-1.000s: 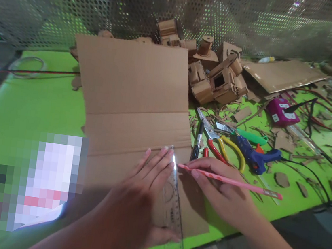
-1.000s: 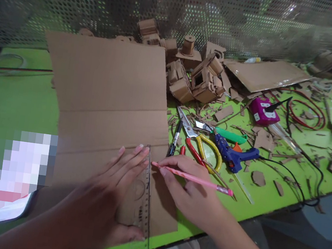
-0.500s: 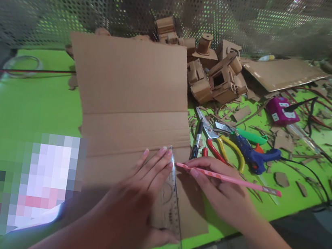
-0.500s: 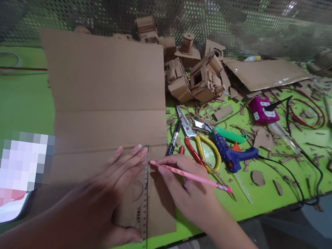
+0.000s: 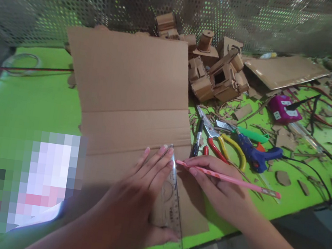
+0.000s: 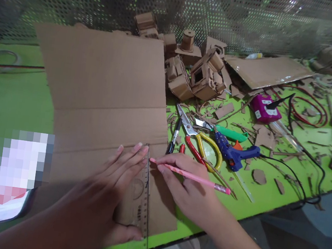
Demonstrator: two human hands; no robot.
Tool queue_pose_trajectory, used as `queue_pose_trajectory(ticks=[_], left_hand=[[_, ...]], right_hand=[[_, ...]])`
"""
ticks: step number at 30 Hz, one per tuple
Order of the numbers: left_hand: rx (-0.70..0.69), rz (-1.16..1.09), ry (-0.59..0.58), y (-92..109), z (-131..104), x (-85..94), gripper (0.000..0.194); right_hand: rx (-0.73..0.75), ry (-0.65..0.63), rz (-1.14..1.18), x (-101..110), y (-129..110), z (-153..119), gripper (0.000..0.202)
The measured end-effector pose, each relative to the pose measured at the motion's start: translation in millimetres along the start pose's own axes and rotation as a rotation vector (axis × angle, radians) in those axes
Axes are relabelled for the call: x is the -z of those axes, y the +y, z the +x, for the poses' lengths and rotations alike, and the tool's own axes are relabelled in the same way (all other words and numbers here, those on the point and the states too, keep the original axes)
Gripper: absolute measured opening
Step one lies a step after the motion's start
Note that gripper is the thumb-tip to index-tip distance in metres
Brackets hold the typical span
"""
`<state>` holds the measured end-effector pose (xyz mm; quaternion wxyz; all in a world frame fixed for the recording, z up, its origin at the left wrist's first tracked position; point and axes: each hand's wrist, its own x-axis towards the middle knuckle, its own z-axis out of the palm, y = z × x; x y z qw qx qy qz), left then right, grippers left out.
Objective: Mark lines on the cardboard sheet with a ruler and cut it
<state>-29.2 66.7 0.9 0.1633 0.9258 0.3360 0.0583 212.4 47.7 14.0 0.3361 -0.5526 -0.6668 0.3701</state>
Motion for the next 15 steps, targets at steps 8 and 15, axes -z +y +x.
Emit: queue_pose_trajectory(ticks=[8, 15], left_hand=[[-0.030, 0.002, 0.034, -1, -2, -2.4, 0.130], [-0.053, 0.007, 0.031, -4, -1, -1.8, 0.130]], right_hand=[[-0.071, -0.106, 0.018, 7, -8, -11, 0.014], [-0.129, -0.258, 0.107, 14, -17, -18, 0.016]])
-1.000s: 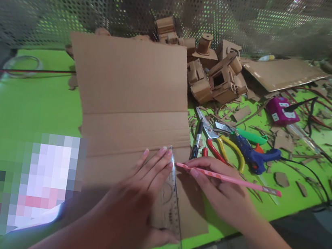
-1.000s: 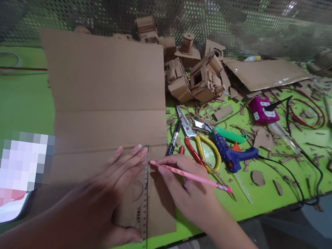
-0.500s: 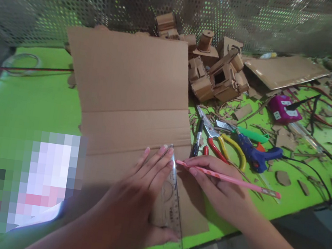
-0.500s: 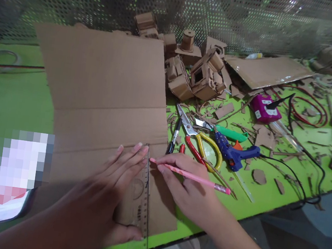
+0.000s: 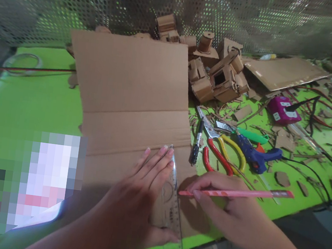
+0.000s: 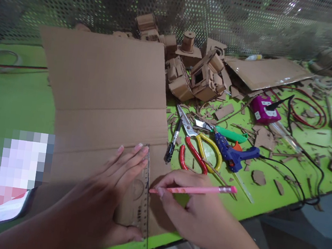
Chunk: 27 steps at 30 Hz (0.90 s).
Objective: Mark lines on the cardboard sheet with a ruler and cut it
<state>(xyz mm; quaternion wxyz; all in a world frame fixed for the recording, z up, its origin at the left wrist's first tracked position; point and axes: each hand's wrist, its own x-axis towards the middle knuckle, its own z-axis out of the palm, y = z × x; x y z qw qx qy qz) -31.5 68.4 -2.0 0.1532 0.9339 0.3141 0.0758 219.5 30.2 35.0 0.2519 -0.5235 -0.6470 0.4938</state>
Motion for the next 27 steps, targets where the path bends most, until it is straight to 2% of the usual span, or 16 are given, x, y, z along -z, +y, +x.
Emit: queue_pose_trajectory(ticks=[3, 6, 12, 18, 21, 27], left_hand=[[0.001, 0.020, -0.009, 2, 1, 1.9, 0.130], [0.010, 0.022, -0.011, 3, 2, 2.2, 0.131], [0.014, 0.031, 0.004, 3, 1, -0.2, 0.137], [0.008, 0.040, 0.012, 2, 0, -0.7, 0.137], [0.013, 0.029, 0.009, 2, -1, 0.1, 0.136], [0.012, 0.006, -0.010, 2, -2, 0.4, 0.129]], right_hand=[[-0.012, -0.007, -0.009, 2, -1, 3, 0.016], [-0.014, 0.060, -0.043, 3, -1, 12, 0.015], [0.139, 0.174, -0.153, 4, -2, 35, 0.017], [0.159, 0.219, -0.178, 2, -4, 45, 0.017], [0.138, 0.192, -0.193, 3, -6, 40, 0.016], [0.036, 0.018, -0.116, 5, -12, 14, 0.018]])
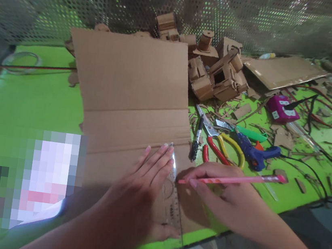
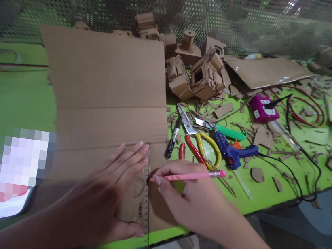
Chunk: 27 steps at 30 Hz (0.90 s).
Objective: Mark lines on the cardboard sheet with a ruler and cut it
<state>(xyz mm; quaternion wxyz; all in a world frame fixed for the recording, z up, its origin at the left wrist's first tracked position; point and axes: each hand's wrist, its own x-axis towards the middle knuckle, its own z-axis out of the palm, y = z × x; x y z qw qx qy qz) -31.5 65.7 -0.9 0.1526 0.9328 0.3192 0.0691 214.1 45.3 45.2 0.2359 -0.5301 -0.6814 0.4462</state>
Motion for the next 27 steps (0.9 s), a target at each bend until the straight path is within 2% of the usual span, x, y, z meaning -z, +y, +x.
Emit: queue_pose_trajectory(ticks=[7, 18, 22, 27], left_hand=[[0.023, -0.014, -0.007, 1, 2, 0.0, 0.129], [-0.013, 0.030, 0.061, 2, -3, -3.9, 0.122], [-0.031, 0.040, 0.097, 1, -3, -5.5, 0.122], [-0.030, 0.027, 0.128, 1, -5, -9.2, 0.116]], right_hand=[[-0.041, -0.078, 0.059, -5, -7, -23, 0.019], [0.004, 0.024, 0.026, -15, -10, -42, 0.021], [0.032, 0.021, 0.046, -17, -11, -51, 0.023], [0.111, 0.086, 0.110, -22, -15, -64, 0.039]])
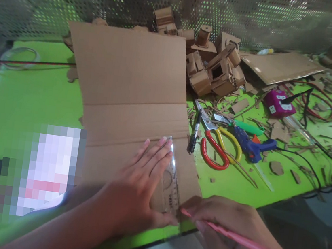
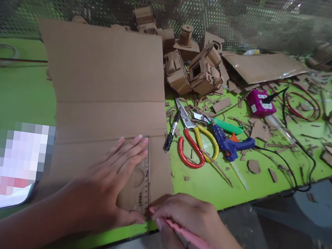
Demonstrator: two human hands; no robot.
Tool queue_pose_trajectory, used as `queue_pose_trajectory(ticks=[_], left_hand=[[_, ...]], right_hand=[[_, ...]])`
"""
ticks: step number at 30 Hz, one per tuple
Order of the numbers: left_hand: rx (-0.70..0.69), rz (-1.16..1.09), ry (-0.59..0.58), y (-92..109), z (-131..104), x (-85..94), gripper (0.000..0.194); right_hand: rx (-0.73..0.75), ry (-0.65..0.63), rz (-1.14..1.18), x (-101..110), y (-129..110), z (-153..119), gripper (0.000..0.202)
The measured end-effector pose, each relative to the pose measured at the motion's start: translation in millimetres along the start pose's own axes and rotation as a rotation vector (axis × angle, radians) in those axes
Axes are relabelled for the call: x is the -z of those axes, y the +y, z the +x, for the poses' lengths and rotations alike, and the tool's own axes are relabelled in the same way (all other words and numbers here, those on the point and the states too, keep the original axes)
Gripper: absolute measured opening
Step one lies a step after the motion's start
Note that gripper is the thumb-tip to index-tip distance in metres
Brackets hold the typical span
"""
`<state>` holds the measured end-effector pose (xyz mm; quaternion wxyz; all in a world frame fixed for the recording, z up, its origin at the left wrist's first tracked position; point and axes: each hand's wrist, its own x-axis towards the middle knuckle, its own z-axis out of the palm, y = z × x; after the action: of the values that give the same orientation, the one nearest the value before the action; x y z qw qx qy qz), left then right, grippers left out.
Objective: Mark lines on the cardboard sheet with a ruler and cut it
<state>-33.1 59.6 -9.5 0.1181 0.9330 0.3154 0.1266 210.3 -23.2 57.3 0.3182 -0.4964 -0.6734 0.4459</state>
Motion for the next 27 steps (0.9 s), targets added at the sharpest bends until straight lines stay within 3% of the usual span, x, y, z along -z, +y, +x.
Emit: queue_pose_trajectory(ticks=[9, 27], left_hand=[[-0.014, -0.032, 0.049, 1, 0, -2.8, 0.119], [-0.039, -0.046, 0.094, -1, -2, -0.7, 0.124]], right_hand=[[-0.111, -0.087, -0.015, 2, 1, 5, 0.028], [-0.056, -0.031, -0.203, 21, 23, 93, 0.020]])
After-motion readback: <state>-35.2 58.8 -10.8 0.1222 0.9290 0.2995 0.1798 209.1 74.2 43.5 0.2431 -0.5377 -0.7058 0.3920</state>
